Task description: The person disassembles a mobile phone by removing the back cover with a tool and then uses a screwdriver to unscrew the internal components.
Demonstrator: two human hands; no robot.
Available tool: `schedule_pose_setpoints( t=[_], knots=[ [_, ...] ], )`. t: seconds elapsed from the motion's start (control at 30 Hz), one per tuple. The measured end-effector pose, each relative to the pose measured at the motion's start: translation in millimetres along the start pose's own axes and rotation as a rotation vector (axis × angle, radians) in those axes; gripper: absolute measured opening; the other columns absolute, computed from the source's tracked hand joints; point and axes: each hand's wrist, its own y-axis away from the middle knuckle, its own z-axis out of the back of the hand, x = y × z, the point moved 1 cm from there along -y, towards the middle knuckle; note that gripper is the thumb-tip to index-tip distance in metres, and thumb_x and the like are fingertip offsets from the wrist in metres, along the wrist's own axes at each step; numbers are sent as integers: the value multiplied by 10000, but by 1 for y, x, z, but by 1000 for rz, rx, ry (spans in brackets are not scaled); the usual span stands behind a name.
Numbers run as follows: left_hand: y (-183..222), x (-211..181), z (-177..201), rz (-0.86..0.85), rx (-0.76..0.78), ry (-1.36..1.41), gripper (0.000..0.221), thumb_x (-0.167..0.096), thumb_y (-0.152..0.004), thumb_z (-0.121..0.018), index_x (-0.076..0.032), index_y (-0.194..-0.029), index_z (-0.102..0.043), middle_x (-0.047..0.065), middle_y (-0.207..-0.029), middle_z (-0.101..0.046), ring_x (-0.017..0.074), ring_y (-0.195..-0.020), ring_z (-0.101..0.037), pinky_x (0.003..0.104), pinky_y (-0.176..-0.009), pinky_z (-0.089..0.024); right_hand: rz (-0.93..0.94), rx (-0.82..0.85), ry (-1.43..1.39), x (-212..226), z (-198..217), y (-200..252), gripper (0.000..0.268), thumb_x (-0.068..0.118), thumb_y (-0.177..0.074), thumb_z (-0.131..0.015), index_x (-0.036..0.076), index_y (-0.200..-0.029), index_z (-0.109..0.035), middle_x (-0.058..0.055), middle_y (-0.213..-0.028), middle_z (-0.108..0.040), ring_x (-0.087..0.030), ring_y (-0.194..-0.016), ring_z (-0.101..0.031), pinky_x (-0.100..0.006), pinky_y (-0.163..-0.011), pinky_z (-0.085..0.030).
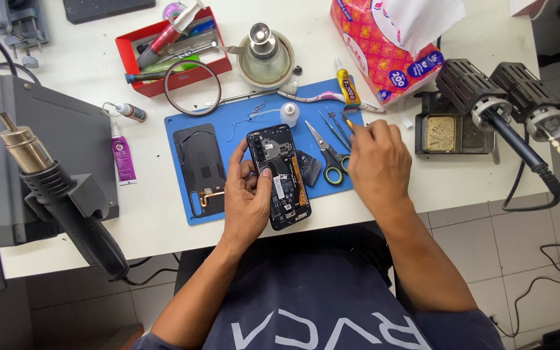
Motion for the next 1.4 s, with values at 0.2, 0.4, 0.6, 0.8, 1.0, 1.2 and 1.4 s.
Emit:
schedule_pose_setpoints(
  t=[0.2, 0.4, 0.6, 0.8, 1.0, 1.2, 1.4],
  knots=[
    [2, 1, -5, 11, 24, 12, 684, -7, -1103, -573, 10, -1743, -333, 129, -946, -623, 87, -663, -500, 242, -508, -439, 13, 6, 48, -5, -14, -6, 209, 156, -1006, -822, 118, -1211, -840, -48, -983, -662, -267, -972, -703, -391, -765, -580],
    [2, 1, -1, -2, 14, -22, 678, -2, -1100, -582, 14, -1736, -349, 136, -940, -615, 92, -655, -498, 252, -501, -439, 61, -19, 13, -9, -22, -6, 199, 125, -967, -830, 112, -1165, -840, -49, -991, -656, -265, -997, -688, -389, -807, -574],
    [6, -9, 1, 0, 3, -30, 680, -1, -1098, -577, 9, -1737, -345, 120, -928, -604, 78, -652, -488, 240, -499, -423, 151, -201, -260, 3, 18, -14, 194, 62, -973, -820, 83, -1160, -771, -62, -971, -672, -303, -977, -688, -430, -910, -558],
    [7, -19, 2, 5, -18, 9, 679, -14, -1109, -571, 19, -1739, -320, 115, -946, -598, 76, -659, -500, 221, -508, -428, 63, -334, -973, -13, 44, -27, 188, 12, -1105, -807, -64, -1247, -710, -201, -1121, -792, -320, -1069, -746, -410, -1041, -564],
    [6, 8, 10, -30, -39, 31, 687, 10, -1111, -568, 21, -1746, -307, 129, -956, -615, 86, -668, -525, 236, -548, -462, 110, -328, -1214, -8, 34, -27, 217, 74, -1226, -555, -82, -1328, -443, -279, -1115, -704, -382, -938, -824, -469, -900, -679],
    [9, -5, 16, -53, -78, 45, 695, 14, -1108, -577, 10, -1749, -309, 166, -996, -659, 111, -699, -575, 256, -568, -501, 11, 14, -791, 25, 35, -19, 269, 46, -1175, -536, -97, -1381, -633, -356, -1074, -708, -556, -997, -768, -636, -833, -639],
    [11, -23, 14, -78, -115, 47, 692, 5, -1124, -553, -27, -1765, -295, 168, -1082, -677, 125, -748, -632, 258, -628, -532, 90, 162, -252, 57, 25, 5, 719, 598, -896, -935, 4, -1257, -751, -163, -1056, -638, -393, -921, -769, -556, -656, -666]
  ],
)
